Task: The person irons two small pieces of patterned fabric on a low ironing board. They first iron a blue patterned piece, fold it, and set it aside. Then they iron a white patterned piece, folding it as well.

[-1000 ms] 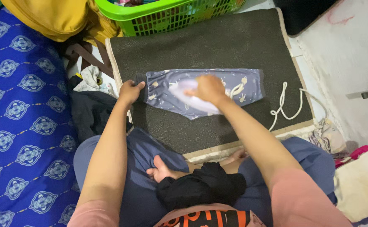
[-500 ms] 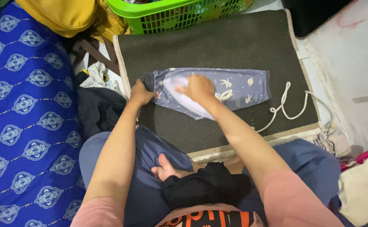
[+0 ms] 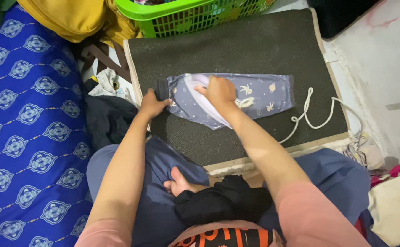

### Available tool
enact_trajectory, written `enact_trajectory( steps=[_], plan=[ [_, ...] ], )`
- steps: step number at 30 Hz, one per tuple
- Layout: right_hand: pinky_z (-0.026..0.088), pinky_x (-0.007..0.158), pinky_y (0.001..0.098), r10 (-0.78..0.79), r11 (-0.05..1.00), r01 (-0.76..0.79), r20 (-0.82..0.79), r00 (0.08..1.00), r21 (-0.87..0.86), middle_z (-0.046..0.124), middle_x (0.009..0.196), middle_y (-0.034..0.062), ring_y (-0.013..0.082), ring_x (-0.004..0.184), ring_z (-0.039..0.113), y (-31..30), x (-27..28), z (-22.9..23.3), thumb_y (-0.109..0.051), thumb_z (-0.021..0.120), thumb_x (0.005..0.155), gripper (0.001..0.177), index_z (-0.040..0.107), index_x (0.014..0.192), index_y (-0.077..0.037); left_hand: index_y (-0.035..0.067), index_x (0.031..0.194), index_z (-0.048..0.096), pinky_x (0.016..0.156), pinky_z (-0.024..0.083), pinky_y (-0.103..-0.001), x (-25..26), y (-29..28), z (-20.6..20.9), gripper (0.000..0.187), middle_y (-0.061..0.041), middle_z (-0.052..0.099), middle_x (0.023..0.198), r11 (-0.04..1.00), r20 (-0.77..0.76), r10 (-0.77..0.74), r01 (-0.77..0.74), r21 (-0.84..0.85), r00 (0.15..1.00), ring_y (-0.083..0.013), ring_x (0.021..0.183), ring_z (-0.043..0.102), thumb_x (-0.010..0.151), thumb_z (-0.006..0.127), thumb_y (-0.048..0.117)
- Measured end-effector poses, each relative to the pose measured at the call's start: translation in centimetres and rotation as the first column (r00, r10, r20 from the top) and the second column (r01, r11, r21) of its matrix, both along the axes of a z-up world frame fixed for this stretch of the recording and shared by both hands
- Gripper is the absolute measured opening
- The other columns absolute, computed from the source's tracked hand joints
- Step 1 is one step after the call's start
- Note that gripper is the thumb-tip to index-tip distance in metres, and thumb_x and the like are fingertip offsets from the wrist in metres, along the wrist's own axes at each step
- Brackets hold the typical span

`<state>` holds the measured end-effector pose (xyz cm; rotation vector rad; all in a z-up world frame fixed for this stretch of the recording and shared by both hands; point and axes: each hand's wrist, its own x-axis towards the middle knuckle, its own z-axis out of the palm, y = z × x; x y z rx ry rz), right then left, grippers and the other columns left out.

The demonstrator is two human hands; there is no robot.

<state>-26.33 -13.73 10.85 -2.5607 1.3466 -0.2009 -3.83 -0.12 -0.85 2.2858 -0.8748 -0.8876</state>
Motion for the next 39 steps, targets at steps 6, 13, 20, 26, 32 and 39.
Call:
enact_trajectory(
  steps=[6,13,20,26,32,39],
  plan=[
    [0.055,0.066,0.0495,-0.11,0.993,0.11,-0.014,0.994,0.032,0.074,0.079,0.0166,0.0358,0.071,0.072,-2.7,-7.7,1.3,-0.06,0.074,0.079,0.048,0.08,0.117,-0.03,-0.009,0.13,0.054,0.103,0.052,-0.042,1.1,-0.1,-1.0,0.088,-0.031,0.066,0.127,0.995,0.109,-0.084,0.089,-0.037,0.991,-0.0408,0.121,0.066,0.072,0.089,0.047],
    [0.058,0.066,0.0431,-0.256,0.966,0.256,-0.29,0.922,-0.04,0.075,0.084,0.0194,0.0339,0.078,0.073,-4.9,-14.0,0.9,-0.074,0.076,0.081,0.071,0.08,0.097,-0.004,-0.009,0.131,0.051,0.101,0.049,-0.043,0.6,-1.8,-0.6,0.089,-0.032,0.064,0.125,0.998,0.095,-0.053,0.051,0.021,0.994,-0.0428,0.119,0.063,0.07,0.091,0.041],
    [0.058,0.064,0.0456,0.241,0.958,-0.263,-0.174,0.955,-0.111,0.073,0.073,0.019,0.0355,0.069,0.073,2.9,-9.6,-0.4,-0.069,0.076,0.078,0.066,0.076,0.086,-0.004,-0.009,0.129,0.056,0.101,0.052,-0.044,0.7,-2.7,-0.3,0.081,-0.031,0.066,0.126,0.997,0.088,0.01,-0.016,0.072,0.996,-0.0429,0.117,0.067,0.072,0.087,0.04],
    [0.056,0.07,0.0501,0.064,0.998,-0.065,0.031,0.997,0.027,0.075,0.082,0.0191,0.0379,0.078,0.073,1.2,-2.2,1.3,-0.061,0.078,0.077,0.057,0.077,0.088,-0.005,-0.007,0.134,0.054,0.101,0.05,-0.045,0.6,-1.3,-0.6,0.083,-0.031,0.065,0.126,1.0,0.091,0.006,-0.006,0.0,0.996,-0.0432,0.12,0.063,0.078,0.083,0.047],
    [0.058,0.072,0.0504,0.266,0.962,-0.262,-0.047,0.963,0.078,0.072,0.081,0.0249,0.0413,0.078,0.073,3.7,-2.1,1.6,-0.061,0.081,0.074,0.061,0.077,0.086,-0.002,-0.008,0.129,0.059,0.103,0.049,-0.045,1.0,-1.0,-1.2,0.078,-0.032,0.065,0.126,0.998,0.14,-0.04,0.045,-0.034,0.989,-0.0436,0.121,0.062,0.08,0.083,0.049],
    [0.058,0.065,0.0493,0.161,0.986,-0.16,0.015,0.987,-0.037,0.073,0.075,0.0227,0.0392,0.071,0.074,3.7,-1.1,1.0,-0.06,0.078,0.079,0.06,0.075,0.093,-0.002,-0.004,0.13,0.056,0.092,0.059,-0.047,0.3,-1.5,1.1,0.082,-0.029,0.073,0.118,0.998,-0.153,0.014,-0.005,0.06,0.988,-0.0438,0.107,0.077,0.068,0.08,0.045]
  ],
)
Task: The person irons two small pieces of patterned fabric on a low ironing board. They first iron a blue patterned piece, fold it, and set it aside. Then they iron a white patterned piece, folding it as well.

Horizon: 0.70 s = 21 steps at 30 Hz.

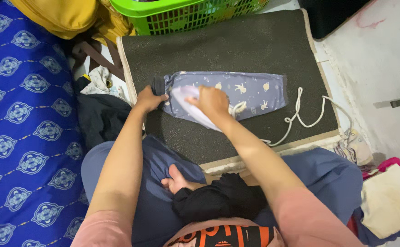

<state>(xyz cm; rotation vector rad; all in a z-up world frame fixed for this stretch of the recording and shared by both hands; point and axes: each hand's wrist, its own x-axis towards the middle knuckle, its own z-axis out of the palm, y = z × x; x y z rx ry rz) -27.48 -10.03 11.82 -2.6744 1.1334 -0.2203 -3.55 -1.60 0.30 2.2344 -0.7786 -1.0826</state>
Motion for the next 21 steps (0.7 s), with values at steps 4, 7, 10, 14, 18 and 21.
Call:
enact_trajectory(
  steps=[4,7,10,14,18,21],
  plan=[
    [0.057,0.066,0.0489,-0.188,0.982,0.188,-0.006,0.982,0.012,0.073,0.079,0.021,0.0372,0.074,0.074,-3.0,1.7,-0.7,-0.063,0.079,0.075,0.062,0.076,0.093,-0.004,-0.008,0.13,0.057,0.103,0.049,-0.044,0.4,0.8,-2.1,0.089,-0.032,0.065,0.126,0.991,0.252,-0.071,0.097,-0.092,0.965,-0.0429,0.12,0.063,0.072,0.086,0.053],
    [0.056,0.068,0.0491,-0.199,0.98,0.199,0.029,0.98,0.01,0.074,0.082,0.0195,0.0371,0.077,0.074,-4.5,-0.6,-1.4,-0.061,0.079,0.076,0.057,0.077,0.093,-0.007,-0.009,0.134,0.052,0.101,0.048,-0.045,1.0,1.4,-3.6,0.095,-0.033,0.063,0.126,0.986,0.299,-0.105,0.138,-0.089,0.949,-0.0446,0.121,0.061,0.071,0.087,0.054],
    [0.056,0.069,0.0488,-0.265,0.964,0.265,-0.015,0.964,-0.004,0.074,0.084,0.02,0.0372,0.077,0.074,-6.2,-4.5,-1.3,-0.062,0.08,0.077,0.057,0.077,0.096,-0.008,-0.01,0.132,0.054,0.103,0.048,-0.044,1.3,1.7,-3.5,0.094,-0.034,0.063,0.126,0.983,0.302,-0.141,0.17,-0.069,0.943,-0.0446,0.121,0.061,0.072,0.086,0.055],
    [0.056,0.065,0.049,-0.301,0.953,0.297,-0.051,0.952,-0.067,0.074,0.085,0.0206,0.0367,0.074,0.074,-8.6,-12.7,0.1,-0.063,0.074,0.082,0.055,0.078,0.108,-0.015,-0.009,0.129,0.059,0.104,0.049,-0.044,1.1,1.4,-1.8,0.089,-0.034,0.063,0.128,0.986,0.282,-0.16,0.166,0.001,0.946,-0.0441,0.123,0.062,0.073,0.085,0.056],
    [0.058,0.063,0.0483,-0.464,0.881,0.435,-0.168,0.87,-0.186,0.073,0.078,0.0223,0.0377,0.074,0.075,-10.7,-20.4,1.0,-0.067,0.072,0.086,0.065,0.075,0.094,-0.003,-0.007,0.13,0.06,0.104,0.049,-0.045,0.9,1.0,-0.7,0.088,-0.032,0.065,0.128,0.985,0.27,-0.175,0.167,0.053,0.947,-0.043,0.122,0.063,0.073,0.084,0.055],
    [0.057,0.066,0.0479,-0.558,0.821,0.519,-0.138,0.818,-0.239,0.073,0.079,0.0247,0.0399,0.075,0.075,-11.6,-23.5,0.9,-0.066,0.077,0.086,0.068,0.073,0.09,0.002,-0.01,0.129,0.059,0.104,0.049,-0.044,1.1,0.9,-0.9,0.091,-0.033,0.065,0.127,0.981,0.289,-0.193,0.182,0.065,0.938,-0.0434,0.122,0.063,0.072,0.086,0.056]
  ],
)
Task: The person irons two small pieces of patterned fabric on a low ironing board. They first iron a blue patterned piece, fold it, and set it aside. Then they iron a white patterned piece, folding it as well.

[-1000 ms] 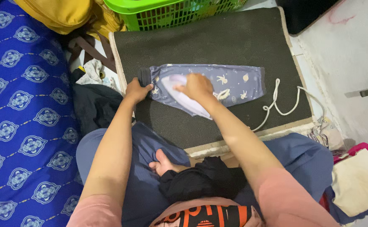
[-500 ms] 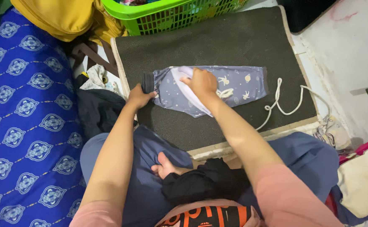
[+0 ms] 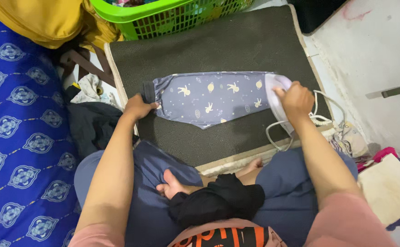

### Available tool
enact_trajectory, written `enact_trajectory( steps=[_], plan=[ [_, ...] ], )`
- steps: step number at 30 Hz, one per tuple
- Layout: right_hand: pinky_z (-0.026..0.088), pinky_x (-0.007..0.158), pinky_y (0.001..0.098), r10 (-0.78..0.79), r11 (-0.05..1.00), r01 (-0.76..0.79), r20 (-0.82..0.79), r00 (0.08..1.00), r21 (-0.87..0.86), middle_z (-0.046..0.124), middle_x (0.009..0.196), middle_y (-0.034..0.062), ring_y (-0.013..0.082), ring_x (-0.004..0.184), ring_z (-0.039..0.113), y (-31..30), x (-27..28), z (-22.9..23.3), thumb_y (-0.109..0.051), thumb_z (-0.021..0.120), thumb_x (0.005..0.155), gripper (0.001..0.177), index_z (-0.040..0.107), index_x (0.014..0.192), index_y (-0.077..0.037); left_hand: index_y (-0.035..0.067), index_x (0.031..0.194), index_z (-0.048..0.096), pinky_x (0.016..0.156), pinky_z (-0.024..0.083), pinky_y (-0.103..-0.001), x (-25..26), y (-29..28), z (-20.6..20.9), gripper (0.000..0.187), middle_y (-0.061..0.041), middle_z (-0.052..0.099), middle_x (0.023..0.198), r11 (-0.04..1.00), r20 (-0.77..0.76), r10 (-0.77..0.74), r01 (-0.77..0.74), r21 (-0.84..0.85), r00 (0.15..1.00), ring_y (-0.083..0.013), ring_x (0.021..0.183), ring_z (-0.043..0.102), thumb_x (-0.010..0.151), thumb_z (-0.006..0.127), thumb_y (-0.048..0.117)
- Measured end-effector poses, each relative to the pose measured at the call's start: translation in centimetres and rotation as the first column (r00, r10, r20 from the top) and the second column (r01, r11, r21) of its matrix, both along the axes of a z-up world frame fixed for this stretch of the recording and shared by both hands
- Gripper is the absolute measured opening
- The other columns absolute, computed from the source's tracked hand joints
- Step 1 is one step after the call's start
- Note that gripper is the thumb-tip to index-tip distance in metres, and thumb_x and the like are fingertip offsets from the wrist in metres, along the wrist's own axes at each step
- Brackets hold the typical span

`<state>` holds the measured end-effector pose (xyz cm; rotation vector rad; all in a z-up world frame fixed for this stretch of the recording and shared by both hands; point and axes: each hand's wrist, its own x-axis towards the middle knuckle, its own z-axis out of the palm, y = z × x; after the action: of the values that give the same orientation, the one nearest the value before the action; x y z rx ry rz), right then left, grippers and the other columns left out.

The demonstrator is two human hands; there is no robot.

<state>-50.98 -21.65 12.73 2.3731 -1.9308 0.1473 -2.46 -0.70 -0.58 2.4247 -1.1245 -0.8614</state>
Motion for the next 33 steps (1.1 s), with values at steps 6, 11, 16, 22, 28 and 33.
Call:
enact_trajectory(
  steps=[6,11,16,22,28,33],
  plan=[
    [0.055,0.076,0.0506,-0.141,0.989,0.146,0.216,0.966,-0.007,0.072,0.089,0.0275,0.0447,0.087,0.072,-4.1,0.9,-0.4,-0.052,0.085,0.082,0.055,0.076,0.092,0.001,-0.012,0.138,0.048,0.106,0.049,-0.044,-0.5,0.1,0.5,0.101,-0.034,0.063,0.13,1.0,0.02,0.024,-0.024,-0.008,1.0,-0.0442,0.123,0.063,0.072,0.089,0.053],
    [0.055,0.083,0.0525,-0.183,0.978,0.146,0.276,0.943,0.148,0.071,0.1,0.0294,0.0467,0.097,0.069,-4.2,1.4,-0.3,-0.043,0.082,0.085,0.047,0.074,0.105,-0.002,-0.004,0.151,0.005,0.11,0.037,-0.049,-2.6,1.6,3.7,0.142,-0.043,0.042,0.141,0.892,0.043,-0.266,0.263,-0.368,0.963,-0.0543,0.133,0.045,0.049,0.101,0.019],
    [0.055,0.086,0.0538,-0.1,0.994,0.091,0.153,0.983,0.06,0.07,0.104,0.0336,0.0496,0.1,0.068,-2.2,-1.2,-2.6,-0.042,0.08,0.093,0.059,0.063,0.111,0.012,0.03,0.159,0.019,0.109,0.044,-0.046,-3.0,2.1,6.1,0.116,-0.033,0.047,0.142,0.952,0.013,-0.294,0.294,-0.085,0.956,-0.0477,0.133,0.05,0.067,0.075,-0.013],
    [0.054,0.086,0.0518,-0.272,0.957,0.288,0.263,0.925,-0.023,0.07,0.105,0.0326,0.0486,0.099,0.069,-9.2,-7.8,-5.6,-0.039,0.08,0.093,0.064,0.055,0.119,0.014,0.029,0.147,0.047,0.102,0.05,-0.048,-2.9,2.7,5.1,0.09,-0.028,0.059,0.124,0.913,0.148,-0.3,0.329,-0.243,0.942,-0.0479,0.12,0.058,0.07,0.068,-0.014],
    [0.045,0.091,0.0577,-0.132,0.914,0.081,-0.102,0.986,-0.398,0.064,0.125,0.0297,0.0443,0.112,0.062,-7.9,-9.4,-4.6,-0.043,0.076,0.089,0.071,0.056,0.13,0.012,0.029,0.137,0.056,0.098,0.05,-0.048,-2.9,1.9,5.2,0.076,-0.023,0.057,0.119,0.897,0.155,-0.266,0.303,-0.32,0.951,-0.0466,0.115,0.06,0.072,0.08,-0.003],
    [0.033,0.107,0.0626,0.593,0.8,-0.587,0.013,0.805,-0.125,0.059,0.125,0.0157,0.0333,0.122,0.054,1.6,-3.1,-4.2,-0.025,0.077,0.067,0.045,0.067,0.107,-0.009,0.027,0.127,0.065,0.108,0.048,-0.045,-2.5,1.5,5.5,0.067,-0.024,0.046,0.135,0.889,0.154,-0.185,0.233,-0.394,0.97,-0.0462,0.124,0.055,0.068,0.088,0.004]
  ],
)
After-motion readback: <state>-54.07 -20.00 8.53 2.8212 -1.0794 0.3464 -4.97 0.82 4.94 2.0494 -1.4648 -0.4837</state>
